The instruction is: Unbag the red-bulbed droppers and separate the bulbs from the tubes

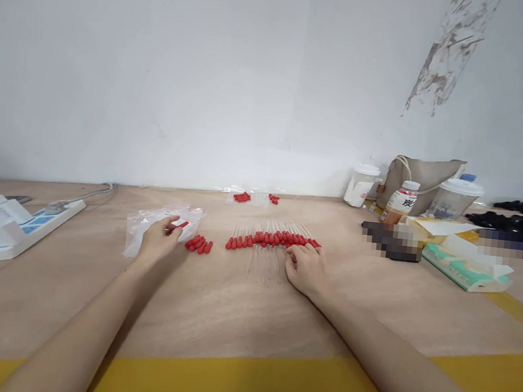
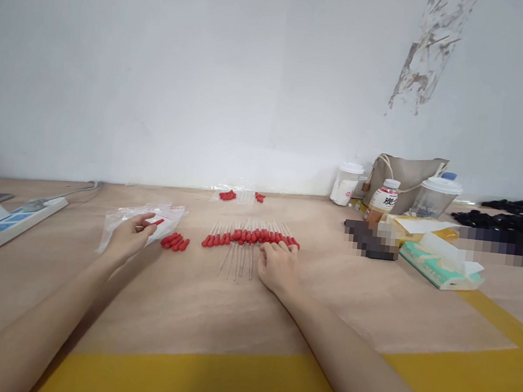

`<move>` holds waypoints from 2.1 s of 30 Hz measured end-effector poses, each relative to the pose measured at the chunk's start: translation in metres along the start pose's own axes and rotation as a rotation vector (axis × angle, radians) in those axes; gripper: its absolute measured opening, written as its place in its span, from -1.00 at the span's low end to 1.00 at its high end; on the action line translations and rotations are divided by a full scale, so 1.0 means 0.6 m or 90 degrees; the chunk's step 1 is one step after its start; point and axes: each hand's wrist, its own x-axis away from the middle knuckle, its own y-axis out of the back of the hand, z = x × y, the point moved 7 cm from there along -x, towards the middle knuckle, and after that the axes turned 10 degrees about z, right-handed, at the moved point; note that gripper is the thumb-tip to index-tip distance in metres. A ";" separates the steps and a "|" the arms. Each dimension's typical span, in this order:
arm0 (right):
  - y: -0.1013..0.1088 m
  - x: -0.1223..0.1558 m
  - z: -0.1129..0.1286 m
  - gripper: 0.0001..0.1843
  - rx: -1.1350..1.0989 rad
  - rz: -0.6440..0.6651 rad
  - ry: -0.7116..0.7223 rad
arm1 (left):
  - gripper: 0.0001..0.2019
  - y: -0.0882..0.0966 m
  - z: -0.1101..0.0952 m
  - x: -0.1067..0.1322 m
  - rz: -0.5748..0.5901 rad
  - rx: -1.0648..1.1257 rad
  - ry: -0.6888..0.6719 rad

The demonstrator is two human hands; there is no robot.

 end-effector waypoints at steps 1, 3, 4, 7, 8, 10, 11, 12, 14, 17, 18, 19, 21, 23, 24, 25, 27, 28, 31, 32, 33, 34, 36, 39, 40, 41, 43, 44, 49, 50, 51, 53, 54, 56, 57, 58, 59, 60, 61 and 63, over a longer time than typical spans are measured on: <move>-0.001 0.000 0.004 -0.85 0.002 0.002 0.007 | -0.61 -0.001 0.006 -0.003 0.012 -0.008 0.004; -0.003 -0.001 0.011 -0.83 0.000 0.012 0.025 | -0.63 -0.010 0.009 -0.005 0.037 -0.032 0.001; -0.003 -0.001 0.015 -0.83 -0.003 0.020 0.035 | -0.65 -0.014 0.009 -0.004 0.042 -0.044 -0.003; -0.002 0.000 0.022 -0.82 -0.013 0.041 0.057 | -0.71 -0.027 0.004 -0.003 0.057 -0.088 -0.019; -0.001 0.000 0.023 -0.81 -0.016 0.045 0.061 | -0.73 -0.031 0.004 -0.004 0.066 -0.107 -0.021; 0.001 0.001 0.026 -0.80 -0.025 0.049 0.067 | -0.76 -0.038 0.005 -0.006 0.088 -0.146 -0.025; 0.002 0.002 0.027 -0.79 -0.029 0.050 0.072 | -0.75 -0.039 0.006 -0.008 0.096 -0.164 -0.026; 0.003 0.002 0.029 -0.77 -0.033 0.050 0.077 | -0.73 -0.039 0.007 -0.009 0.102 -0.178 -0.028; 0.005 0.003 0.032 -0.72 -0.034 0.049 0.088 | -0.69 -0.036 0.008 -0.011 0.097 -0.193 -0.031; 0.004 0.003 0.036 -0.66 -0.025 0.055 0.100 | -0.68 -0.027 -0.004 -0.004 0.052 -0.203 -0.059; 0.003 0.003 0.036 -0.66 -0.023 0.057 0.101 | -0.69 -0.023 -0.014 0.001 0.023 -0.207 -0.081; 0.002 0.003 0.035 -0.66 -0.022 0.059 0.101 | -0.70 -0.019 -0.026 0.007 -0.009 -0.209 -0.109; 0.001 0.003 0.033 -0.67 -0.023 0.056 0.095 | -0.72 -0.021 -0.057 0.024 -0.054 -0.217 -0.181; 0.002 0.002 0.028 -0.69 -0.026 0.048 0.083 | -0.75 -0.038 -0.090 0.041 -0.039 -0.237 -0.261; 0.003 0.001 0.025 -0.69 -0.029 0.042 0.075 | -0.75 -0.051 -0.106 0.048 -0.009 -0.257 -0.299; 0.005 0.001 0.022 -0.70 -0.035 0.037 0.067 | -0.74 -0.066 -0.120 0.054 0.026 -0.280 -0.331; 0.008 -0.001 0.016 -0.71 -0.051 0.029 0.050 | -0.71 -0.092 -0.138 0.060 0.091 -0.328 -0.363; 0.010 -0.001 0.013 -0.71 -0.059 0.026 0.043 | -0.69 -0.102 -0.142 0.060 0.117 -0.348 -0.367; 0.014 -0.003 0.004 -0.71 -0.074 0.026 0.017 | -0.68 -0.124 -0.144 0.054 0.174 -0.374 -0.358; 0.015 -0.003 0.002 -0.71 -0.078 0.027 0.010 | -0.69 -0.129 -0.143 0.052 0.184 -0.374 -0.355; 0.016 -0.004 0.000 -0.71 -0.081 0.027 0.004 | -0.71 -0.133 -0.141 0.050 0.186 -0.368 -0.352; 0.017 -0.004 -0.002 -0.71 -0.082 0.026 0.000 | -0.73 -0.136 -0.139 0.049 0.180 -0.360 -0.349; 0.018 -0.005 -0.006 -0.69 -0.080 0.023 -0.007 | -0.77 -0.136 -0.135 0.048 0.141 -0.335 -0.338; 0.018 -0.006 -0.011 -0.68 -0.082 0.014 -0.012 | -0.80 -0.119 -0.128 0.051 0.038 -0.287 -0.295; 0.018 -0.006 -0.013 -0.68 -0.087 0.008 -0.011 | -0.81 -0.111 -0.128 0.054 0.001 -0.272 -0.285; 0.018 -0.006 -0.014 -0.68 -0.092 0.000 -0.009 | -0.82 -0.101 -0.131 0.059 -0.035 -0.259 -0.282; 0.021 -0.006 -0.015 -0.70 -0.103 -0.022 -0.003 | -0.85 -0.086 -0.143 0.074 -0.087 -0.239 -0.306; 0.024 -0.006 -0.014 -0.71 -0.108 -0.038 0.002 | -0.86 -0.082 -0.152 0.084 -0.098 -0.230 -0.333; 0.046 0.000 0.003 -0.51 -0.086 -0.113 0.052 | -0.88 -0.096 -0.200 0.143 -0.046 -0.203 -0.529; 0.048 0.001 0.010 -0.49 -0.078 -0.106 0.072 | -0.87 -0.102 -0.206 0.154 -0.037 -0.205 -0.564; 0.048 0.002 0.017 -0.50 -0.073 -0.092 0.097 | -0.87 -0.109 -0.209 0.165 -0.032 -0.209 -0.595; 0.045 0.004 0.032 -0.57 -0.073 -0.054 0.147 | -0.87 -0.120 -0.212 0.181 -0.032 -0.222 -0.648; 0.042 0.005 0.037 -0.62 -0.076 -0.039 0.168 | -0.87 -0.123 -0.212 0.187 -0.038 -0.229 -0.668; 0.037 0.007 0.045 -0.71 -0.086 -0.024 0.196 | -0.88 -0.127 -0.210 0.193 -0.054 -0.237 -0.689; 0.035 0.008 0.048 -0.74 -0.090 -0.021 0.204 | -0.89 -0.127 -0.210 0.194 -0.061 -0.239 -0.696; 0.032 0.008 0.050 -0.75 -0.092 -0.021 0.209 | -0.89 -0.127 -0.209 0.195 -0.067 -0.238 -0.701; 0.030 0.009 0.052 -0.76 -0.092 -0.021 0.215 | -0.90 -0.126 -0.209 0.195 -0.072 -0.236 -0.702; 0.028 0.009 0.053 -0.77 -0.092 -0.021 0.221 | -0.91 -0.125 -0.209 0.194 -0.075 -0.234 -0.703; 0.027 0.009 0.055 -0.77 -0.090 -0.022 0.227 | -0.92 -0.125 -0.209 0.194 -0.077 -0.232 -0.703; 0.024 0.010 0.058 -0.78 -0.083 -0.022 0.241 | -0.92 -0.124 -0.209 0.193 -0.077 -0.228 -0.697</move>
